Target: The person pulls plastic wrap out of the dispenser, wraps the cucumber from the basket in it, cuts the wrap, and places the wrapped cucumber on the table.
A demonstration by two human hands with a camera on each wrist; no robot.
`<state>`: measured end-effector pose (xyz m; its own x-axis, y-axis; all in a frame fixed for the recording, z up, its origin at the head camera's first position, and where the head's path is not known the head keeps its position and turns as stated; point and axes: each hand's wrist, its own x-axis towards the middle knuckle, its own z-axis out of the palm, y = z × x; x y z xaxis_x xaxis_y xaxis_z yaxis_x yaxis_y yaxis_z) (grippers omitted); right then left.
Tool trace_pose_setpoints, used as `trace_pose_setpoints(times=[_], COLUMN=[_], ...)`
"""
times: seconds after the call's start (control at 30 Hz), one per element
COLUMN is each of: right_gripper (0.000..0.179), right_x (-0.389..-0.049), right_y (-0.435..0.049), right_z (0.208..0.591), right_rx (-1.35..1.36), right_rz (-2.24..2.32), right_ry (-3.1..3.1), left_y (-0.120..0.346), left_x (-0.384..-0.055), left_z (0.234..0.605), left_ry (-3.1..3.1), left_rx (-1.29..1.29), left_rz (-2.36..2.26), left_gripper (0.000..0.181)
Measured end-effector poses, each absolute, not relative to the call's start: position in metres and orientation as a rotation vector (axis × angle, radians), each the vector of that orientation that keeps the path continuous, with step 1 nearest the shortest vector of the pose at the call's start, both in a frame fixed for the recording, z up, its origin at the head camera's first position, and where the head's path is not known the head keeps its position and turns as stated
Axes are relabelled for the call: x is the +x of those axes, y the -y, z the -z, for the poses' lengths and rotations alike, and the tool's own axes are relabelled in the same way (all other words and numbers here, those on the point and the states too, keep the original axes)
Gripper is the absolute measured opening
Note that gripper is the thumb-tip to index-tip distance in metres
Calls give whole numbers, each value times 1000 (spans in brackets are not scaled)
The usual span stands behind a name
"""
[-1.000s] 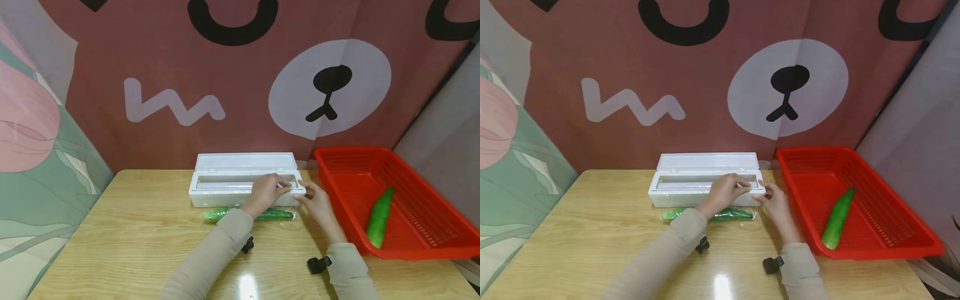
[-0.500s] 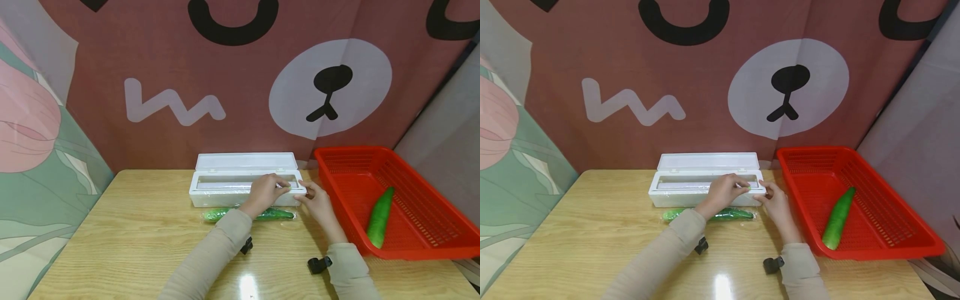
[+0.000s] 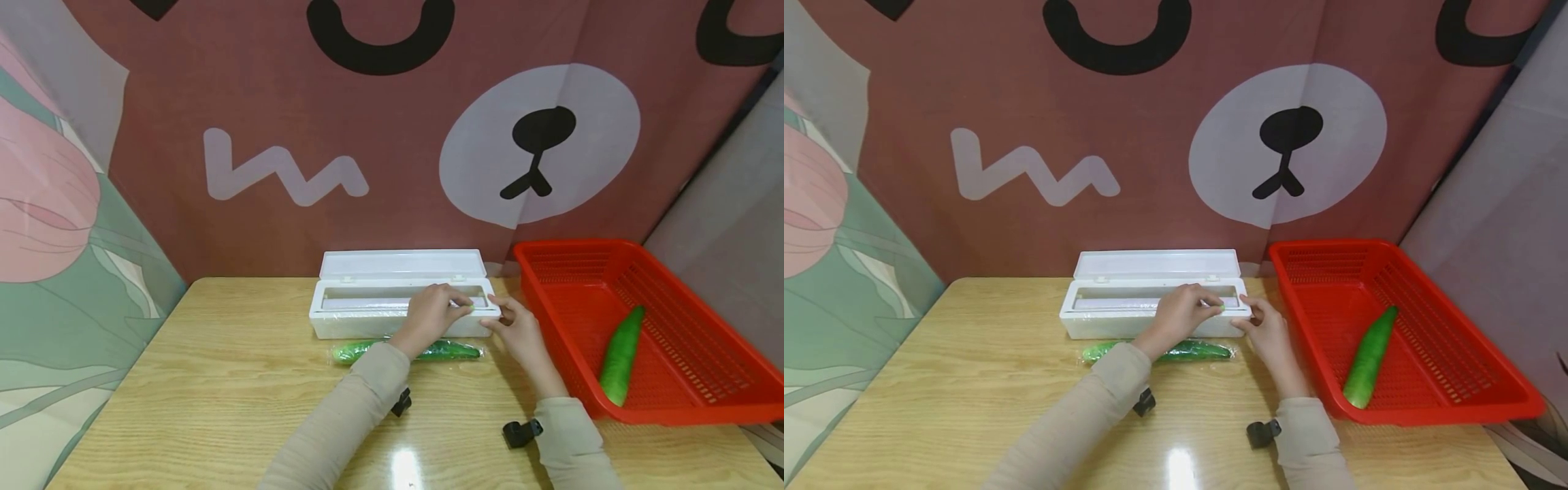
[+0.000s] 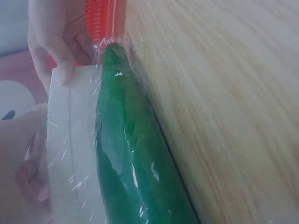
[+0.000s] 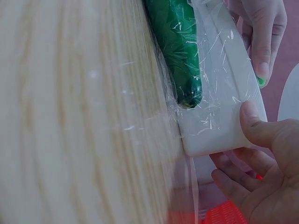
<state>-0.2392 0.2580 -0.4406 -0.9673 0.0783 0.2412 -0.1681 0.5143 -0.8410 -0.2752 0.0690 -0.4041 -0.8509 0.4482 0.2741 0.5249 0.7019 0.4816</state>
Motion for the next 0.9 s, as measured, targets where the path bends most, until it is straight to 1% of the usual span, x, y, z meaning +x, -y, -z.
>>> trace_pose_setpoints(times=[0.9], right_gripper=[47], right_x=[-240], right_y=[-257], right_z=[440], right_rx=[73], right_rz=[-1450], right_ry=[2500], left_y=[-64], left_x=[-274], left_z=[403], left_ry=[2759], left_rx=[-782], left_rz=[834], left_gripper=[17])
